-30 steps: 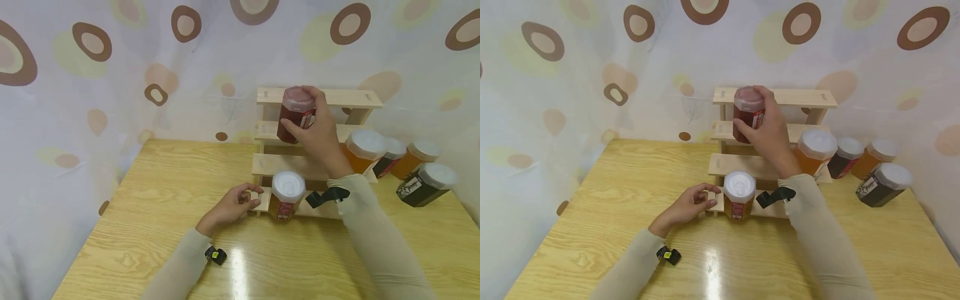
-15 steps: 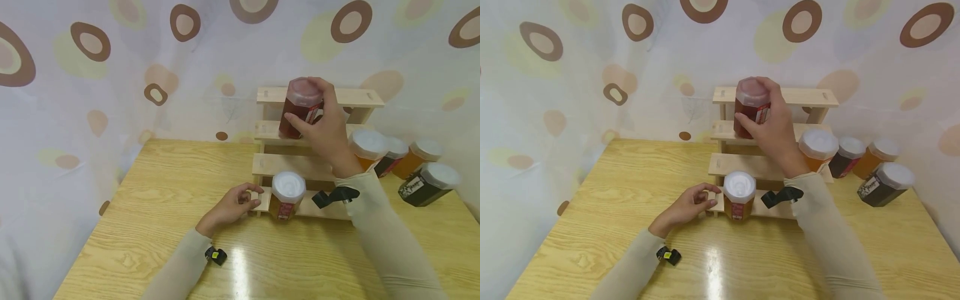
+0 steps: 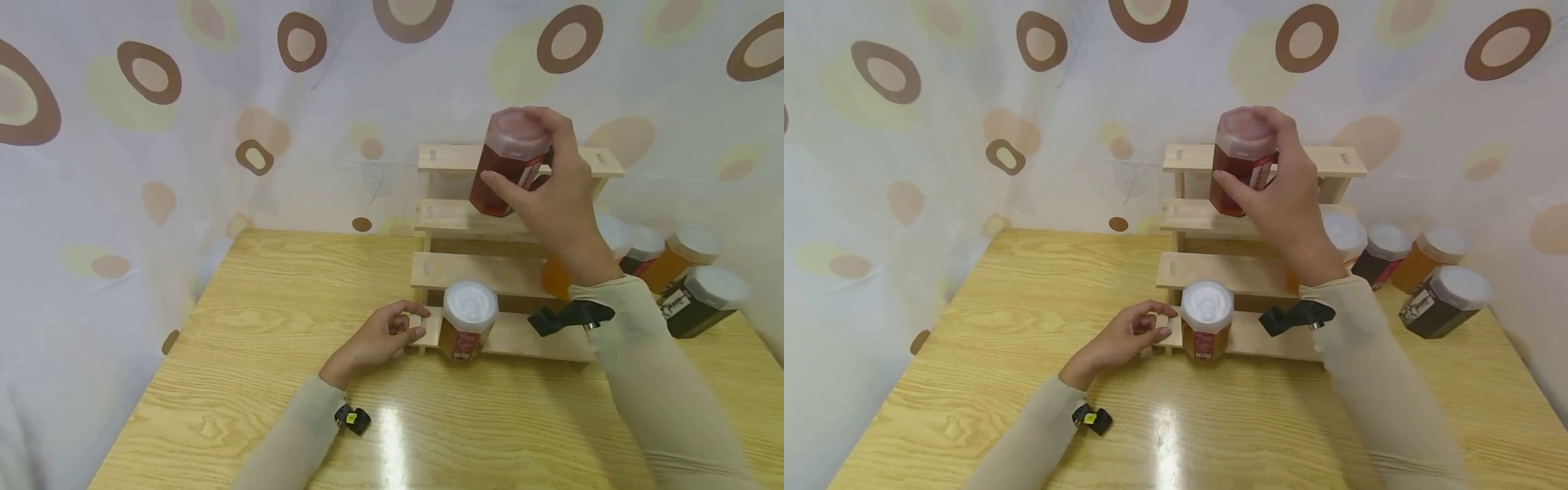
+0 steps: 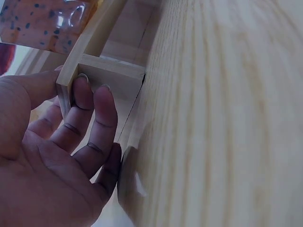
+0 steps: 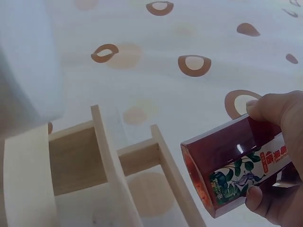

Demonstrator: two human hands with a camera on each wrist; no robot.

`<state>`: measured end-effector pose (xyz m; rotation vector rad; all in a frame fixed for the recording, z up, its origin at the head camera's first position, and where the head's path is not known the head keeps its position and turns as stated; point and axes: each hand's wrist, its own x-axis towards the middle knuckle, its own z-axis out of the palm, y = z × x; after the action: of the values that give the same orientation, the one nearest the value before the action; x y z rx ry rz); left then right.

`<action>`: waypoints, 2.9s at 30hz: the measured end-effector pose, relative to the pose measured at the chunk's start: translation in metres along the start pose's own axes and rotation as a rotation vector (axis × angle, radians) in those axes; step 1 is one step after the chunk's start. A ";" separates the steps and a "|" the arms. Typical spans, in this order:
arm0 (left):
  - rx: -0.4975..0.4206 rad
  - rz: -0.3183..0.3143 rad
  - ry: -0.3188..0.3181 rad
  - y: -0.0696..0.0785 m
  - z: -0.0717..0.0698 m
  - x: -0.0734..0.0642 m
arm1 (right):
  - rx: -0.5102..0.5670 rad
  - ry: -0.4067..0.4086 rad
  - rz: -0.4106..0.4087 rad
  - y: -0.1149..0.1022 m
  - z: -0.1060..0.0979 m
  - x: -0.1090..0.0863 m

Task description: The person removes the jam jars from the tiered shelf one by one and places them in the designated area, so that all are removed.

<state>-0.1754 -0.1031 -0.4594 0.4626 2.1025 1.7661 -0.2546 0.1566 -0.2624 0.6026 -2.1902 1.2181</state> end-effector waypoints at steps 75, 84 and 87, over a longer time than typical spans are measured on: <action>0.023 0.032 -0.008 -0.001 0.001 0.007 | -0.297 0.331 0.298 0.099 -0.153 -0.075; 0.021 0.028 -0.003 0.000 0.001 0.007 | -0.252 0.263 0.320 0.119 -0.144 -0.098; 0.025 0.028 -0.004 0.000 0.001 0.008 | -0.247 0.249 0.369 0.123 -0.140 -0.105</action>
<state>-0.1819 -0.0989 -0.4603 0.5047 2.1280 1.7544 -0.2176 0.3497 -0.3464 -0.0568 -2.2452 1.1022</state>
